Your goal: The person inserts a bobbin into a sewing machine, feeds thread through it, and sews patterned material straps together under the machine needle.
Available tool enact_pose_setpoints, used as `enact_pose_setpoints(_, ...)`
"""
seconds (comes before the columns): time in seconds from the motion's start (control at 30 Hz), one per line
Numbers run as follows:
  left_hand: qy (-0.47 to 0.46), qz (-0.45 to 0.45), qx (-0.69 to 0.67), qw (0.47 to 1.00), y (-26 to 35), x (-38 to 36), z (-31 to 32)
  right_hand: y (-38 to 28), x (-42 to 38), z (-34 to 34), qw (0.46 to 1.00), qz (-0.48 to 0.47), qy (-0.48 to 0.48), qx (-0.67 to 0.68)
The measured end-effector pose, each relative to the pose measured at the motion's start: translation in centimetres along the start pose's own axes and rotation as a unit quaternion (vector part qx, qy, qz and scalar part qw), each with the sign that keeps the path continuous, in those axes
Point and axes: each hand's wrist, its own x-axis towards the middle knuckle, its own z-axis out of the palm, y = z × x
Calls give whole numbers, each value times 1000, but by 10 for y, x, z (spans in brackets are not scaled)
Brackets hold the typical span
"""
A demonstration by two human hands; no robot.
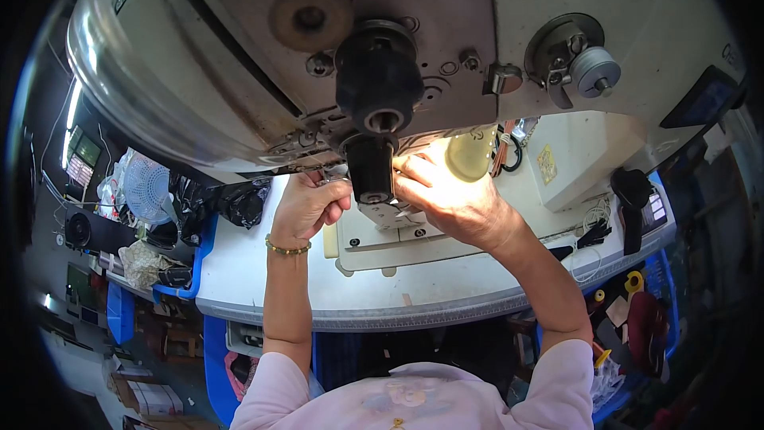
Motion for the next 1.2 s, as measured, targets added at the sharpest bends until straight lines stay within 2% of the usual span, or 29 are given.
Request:
enact_pose_setpoints(0.13,1,23,-6,1000,-5,4,-2,-4,2,-3,1000,6,8,-6)
enact_pose_setpoints(0.2,-2,36,-20,999,-9,4,-2,-9,1,-5,998,54,-28,-26)
enact_pose_setpoints(0.3,23,51,3,998,-22,1,-1,-16,2,-11,996,77,-15,-47)
enact_pose_setpoints(0.37,87,135,-102,982,-35,1,3,-17,3,-11,995,78,-16,-55)
enact_pose_setpoints(0.43,83,147,-110,979,-36,-4,3,-15,6,-14,995,80,-17,-63)
enact_pose_setpoints(0.47,111,176,-113,972,-36,-7,4,-13,7,-16,994,82,-20,-74)
enact_pose_setpoints(0.5,139,202,-115,963,-35,-10,7,-10,2,-18,994,105,3,-44)
enact_pose_setpoints(0.57,154,200,-113,961,-34,-20,10,-3,-10,-19,991,128,28,-15)
enact_pose_setpoints(0.6,141,211,-71,965,-37,-25,10,1,-16,-20,952,277,50,123)
enact_pose_setpoints(0.63,127,220,-30,967,-41,-29,11,6,-21,-21,870,416,72,254)
enact_pose_setpoints(0.67,120,198,18,973,-44,-35,16,14,-27,-21,826,419,66,370)
enact_pose_setpoints(0.7,87,163,58,981,-49,-39,20,18,-38,-13,825,425,65,367)
enact_pose_setpoints(0.73,51,167,125,977,-48,-40,28,22,-51,1,684,483,106,536)
enact_pose_setpoints(0.77,14,172,192,966,-48,-40,36,19,-55,4,508,515,143,676)
enact_pose_setpoints(0.83,-10,255,243,936,-58,-33,50,-3,-47,11,466,504,199,699)
enact_pose_setpoints(0.9,-16,256,246,935,-59,-33,58,-18,-44,23,467,503,239,687)
enact_pose_setpoints(1.0,-65,132,199,969,-60,-34,58,-34,-38,29,450,499,236,702)
enact_pose_setpoints(1.03,-63,131,199,969,-60,-34,56,-38,-36,28,439,492,236,714)
enact_pose_setpoints(1.07,-70,102,137,983,-59,-35,52,-41,-31,21,468,483,206,711)
enact_pose_setpoints(1.1,-78,74,73,992,-58,-36,47,-41,-31,20,468,482,204,713)
enact_pose_setpoints(1.17,-65,73,62,993,-45,-42,38,-39,-35,15,720,473,114,494)
enact_pose_setpoints(1.2,-85,64,61,992,-39,-44,31,-43,-36,8,765,482,97,416)
